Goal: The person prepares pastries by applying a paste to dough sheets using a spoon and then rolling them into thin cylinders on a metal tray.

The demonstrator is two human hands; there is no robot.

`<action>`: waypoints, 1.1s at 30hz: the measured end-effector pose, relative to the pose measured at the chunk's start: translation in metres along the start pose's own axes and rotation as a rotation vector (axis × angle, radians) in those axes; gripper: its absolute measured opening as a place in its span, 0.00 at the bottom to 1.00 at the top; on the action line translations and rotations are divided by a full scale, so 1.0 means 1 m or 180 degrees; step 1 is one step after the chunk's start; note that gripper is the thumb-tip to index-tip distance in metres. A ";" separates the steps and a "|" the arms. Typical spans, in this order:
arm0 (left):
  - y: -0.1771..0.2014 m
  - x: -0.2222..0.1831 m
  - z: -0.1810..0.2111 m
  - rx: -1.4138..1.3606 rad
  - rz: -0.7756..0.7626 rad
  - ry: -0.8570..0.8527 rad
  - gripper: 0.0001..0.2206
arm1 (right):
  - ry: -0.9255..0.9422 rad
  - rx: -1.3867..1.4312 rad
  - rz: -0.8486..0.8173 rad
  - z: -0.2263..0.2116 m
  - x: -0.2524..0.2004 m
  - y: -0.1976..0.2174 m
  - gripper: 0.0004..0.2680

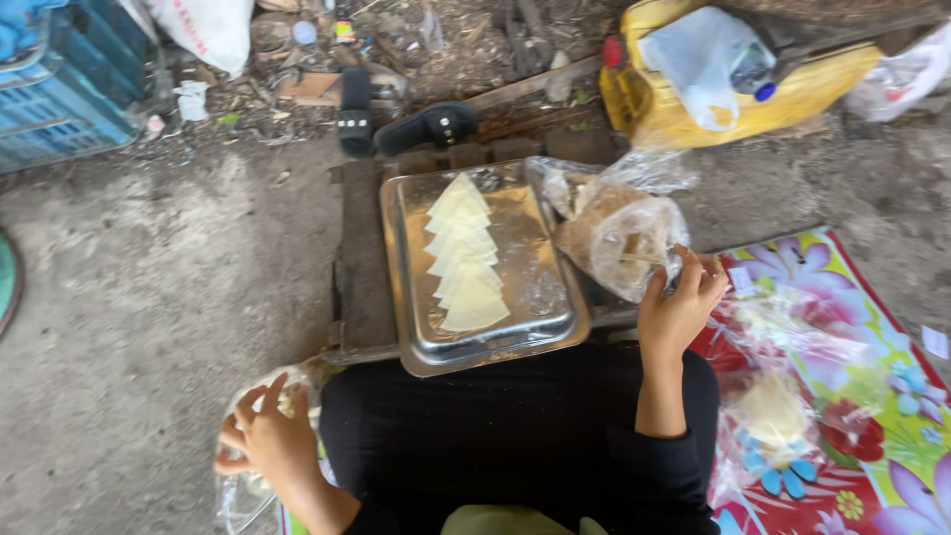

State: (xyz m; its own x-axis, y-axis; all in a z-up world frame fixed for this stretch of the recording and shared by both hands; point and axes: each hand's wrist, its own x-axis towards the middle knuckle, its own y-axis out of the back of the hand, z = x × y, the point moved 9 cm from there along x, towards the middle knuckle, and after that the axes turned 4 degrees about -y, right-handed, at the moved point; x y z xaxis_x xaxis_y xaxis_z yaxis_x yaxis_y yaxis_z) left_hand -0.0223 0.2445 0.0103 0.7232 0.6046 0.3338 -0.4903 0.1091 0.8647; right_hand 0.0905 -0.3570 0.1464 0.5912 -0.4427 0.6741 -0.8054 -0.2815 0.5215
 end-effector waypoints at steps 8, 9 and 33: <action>0.009 -0.013 -0.062 0.0390 0.0195 0.0221 0.11 | -0.0360 0.0267 -0.0860 0.045 0.000 -0.047 0.09; 0.018 -0.016 -0.059 0.0418 0.0339 0.0170 0.12 | -0.0367 0.0339 -0.0845 0.046 0.000 -0.053 0.08; 0.000 -0.048 0.264 -0.0987 -0.0288 -0.1719 0.17 | -0.1575 0.1572 -0.0954 0.140 -0.017 -0.090 0.06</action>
State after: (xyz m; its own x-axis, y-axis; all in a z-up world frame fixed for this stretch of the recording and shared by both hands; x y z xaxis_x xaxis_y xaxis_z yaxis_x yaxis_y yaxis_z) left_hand 0.0710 0.0069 0.0937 0.8723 0.1072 0.4770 -0.4754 0.4138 0.7764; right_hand 0.1474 -0.4430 0.0145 0.7939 -0.5847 0.1667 -0.6070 -0.7466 0.2722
